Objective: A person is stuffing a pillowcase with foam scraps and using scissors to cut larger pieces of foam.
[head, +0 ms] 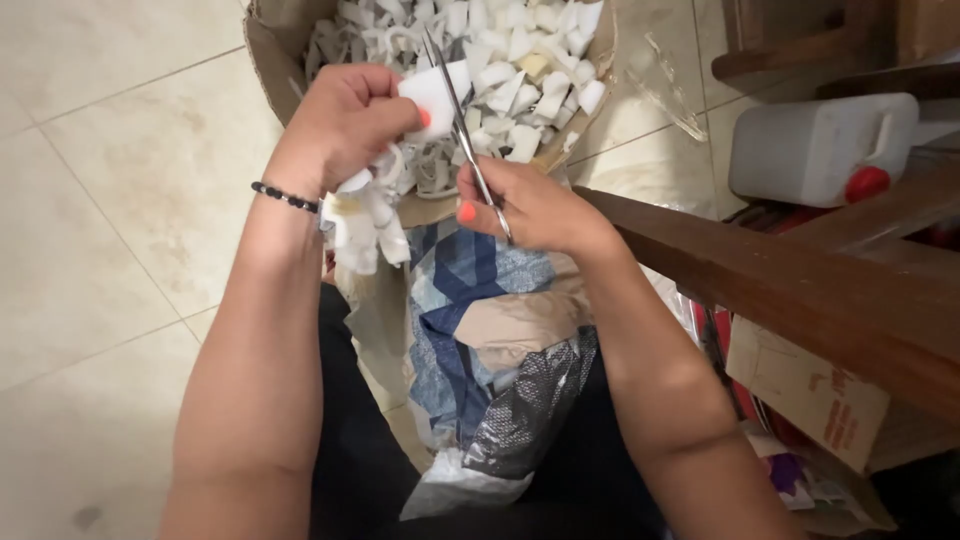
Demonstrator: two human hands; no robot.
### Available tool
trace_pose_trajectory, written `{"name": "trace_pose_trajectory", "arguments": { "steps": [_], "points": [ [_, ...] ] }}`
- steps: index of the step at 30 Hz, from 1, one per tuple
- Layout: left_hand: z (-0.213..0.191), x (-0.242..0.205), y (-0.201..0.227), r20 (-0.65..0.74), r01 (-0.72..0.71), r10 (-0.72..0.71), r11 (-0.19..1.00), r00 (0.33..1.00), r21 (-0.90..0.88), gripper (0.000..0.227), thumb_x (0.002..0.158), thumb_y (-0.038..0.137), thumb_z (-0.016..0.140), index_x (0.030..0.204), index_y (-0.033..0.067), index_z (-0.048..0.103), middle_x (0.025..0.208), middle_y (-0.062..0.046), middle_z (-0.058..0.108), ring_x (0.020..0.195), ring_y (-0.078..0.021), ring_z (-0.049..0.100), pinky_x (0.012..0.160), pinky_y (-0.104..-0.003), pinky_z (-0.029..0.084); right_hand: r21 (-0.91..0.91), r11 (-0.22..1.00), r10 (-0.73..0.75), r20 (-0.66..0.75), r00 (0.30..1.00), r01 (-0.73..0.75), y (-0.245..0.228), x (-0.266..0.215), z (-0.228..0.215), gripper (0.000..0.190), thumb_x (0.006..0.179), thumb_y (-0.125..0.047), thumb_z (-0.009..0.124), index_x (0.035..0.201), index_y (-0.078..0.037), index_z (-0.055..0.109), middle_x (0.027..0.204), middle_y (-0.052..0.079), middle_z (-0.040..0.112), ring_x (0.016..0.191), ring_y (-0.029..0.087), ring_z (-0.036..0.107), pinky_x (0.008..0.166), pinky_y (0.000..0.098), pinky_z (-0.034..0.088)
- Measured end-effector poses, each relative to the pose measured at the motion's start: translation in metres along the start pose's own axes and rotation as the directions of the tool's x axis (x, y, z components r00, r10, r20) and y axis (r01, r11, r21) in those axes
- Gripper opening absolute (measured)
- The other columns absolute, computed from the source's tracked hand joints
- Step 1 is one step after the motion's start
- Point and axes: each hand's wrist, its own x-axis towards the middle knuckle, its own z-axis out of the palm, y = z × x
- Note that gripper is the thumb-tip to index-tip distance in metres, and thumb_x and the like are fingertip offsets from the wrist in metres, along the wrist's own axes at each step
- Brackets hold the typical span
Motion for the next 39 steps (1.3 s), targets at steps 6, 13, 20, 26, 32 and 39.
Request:
{"name": "trace_pose_trajectory", "arguments": {
  "steps": [6, 13, 20, 26, 32, 39],
  "points": [
    [-0.006, 0.008, -0.005, -0.104, 0.010, -0.022, 0.993, 0.994, -0.115, 0.020, 0.090, 0.038, 0.080, 0.085, 0.0193, 0.074, 0.061, 0.007, 0.052, 0.050, -0.0021, 0.039, 0.045, -0.020, 0.029, 0.157, 0.970, 0.221, -0.270, 0.937, -0.183, -0.013, 0.001, 0.001, 0.037, 0.094, -0.053, 0.062, 0.087, -0.017, 0.059, 0.062, -0.003, 0.063, 0.055, 0.007, 0.062, 0.059, 0.0246, 0.049],
    [-0.001, 0.007, -0.010, -0.253, -0.055, -0.003, 0.973, 0.968, -0.222, 0.027, 0.091, 0.039, 0.082, 0.088, 0.0156, 0.070, 0.066, 0.007, 0.055, 0.051, -0.0023, 0.045, 0.041, -0.020, 0.040, 0.027, 0.998, 0.058, 0.053, 0.997, -0.059, 0.008, 0.004, 0.003, 0.081, 0.077, -0.088, 0.014, 0.099, -0.017, 0.045, 0.081, 0.002, 0.063, 0.080, 0.012, 0.065, 0.078, 0.0299, 0.049],
    [0.005, -0.010, 0.004, 0.019, -0.217, 0.217, 0.965, 0.976, 0.147, 0.029, 0.110, 0.031, 0.063, 0.085, 0.0177, 0.057, 0.056, 0.010, 0.040, 0.048, -0.0029, 0.033, 0.045, -0.023, 0.032, 0.009, 0.999, 0.035, -0.063, 0.997, -0.035, 0.004, 0.006, 0.007, 0.066, 0.083, -0.083, 0.032, 0.092, -0.020, 0.049, 0.080, -0.006, 0.052, 0.072, 0.011, 0.048, 0.069, 0.0283, 0.039],
    [0.000, -0.009, 0.001, -0.026, -0.251, 0.259, 0.952, 0.965, 0.176, 0.030, 0.112, 0.032, 0.059, 0.088, 0.0162, 0.056, 0.065, 0.007, 0.049, 0.054, -0.0042, 0.046, 0.047, -0.023, 0.043, 0.160, 0.964, 0.241, -0.181, 0.954, -0.213, -0.019, 0.002, 0.004, 0.030, 0.095, -0.042, 0.069, 0.086, -0.016, 0.059, 0.066, -0.001, 0.066, 0.055, 0.009, 0.065, 0.053, 0.0235, 0.049],
    [-0.003, -0.008, -0.002, -0.157, -0.150, 0.183, 0.968, 0.971, 0.200, 0.029, 0.107, 0.040, 0.070, 0.091, 0.0161, 0.074, 0.059, 0.013, 0.036, 0.055, -0.0017, 0.028, 0.050, -0.023, 0.024, 0.272, 0.940, 0.250, -0.138, 0.958, -0.206, -0.010, 0.000, -0.003, 0.047, 0.088, -0.065, 0.050, 0.090, -0.019, 0.058, 0.069, -0.006, 0.060, 0.060, 0.006, 0.065, 0.054, 0.0191, 0.051],
    [-0.008, -0.027, 0.028, -0.280, -0.028, -0.020, 0.986, 0.960, -0.166, 0.019, 0.098, 0.041, 0.069, 0.102, 0.0255, 0.079, 0.062, 0.012, 0.050, 0.056, -0.0031, 0.039, 0.058, -0.022, 0.035, 0.569, 0.822, 0.172, -0.252, 0.952, 0.002, -0.004, 0.000, -0.003, 0.034, 0.095, -0.051, 0.061, 0.089, -0.017, 0.058, 0.066, -0.005, 0.059, 0.055, 0.005, 0.063, 0.054, 0.0150, 0.048]
  ]
}}
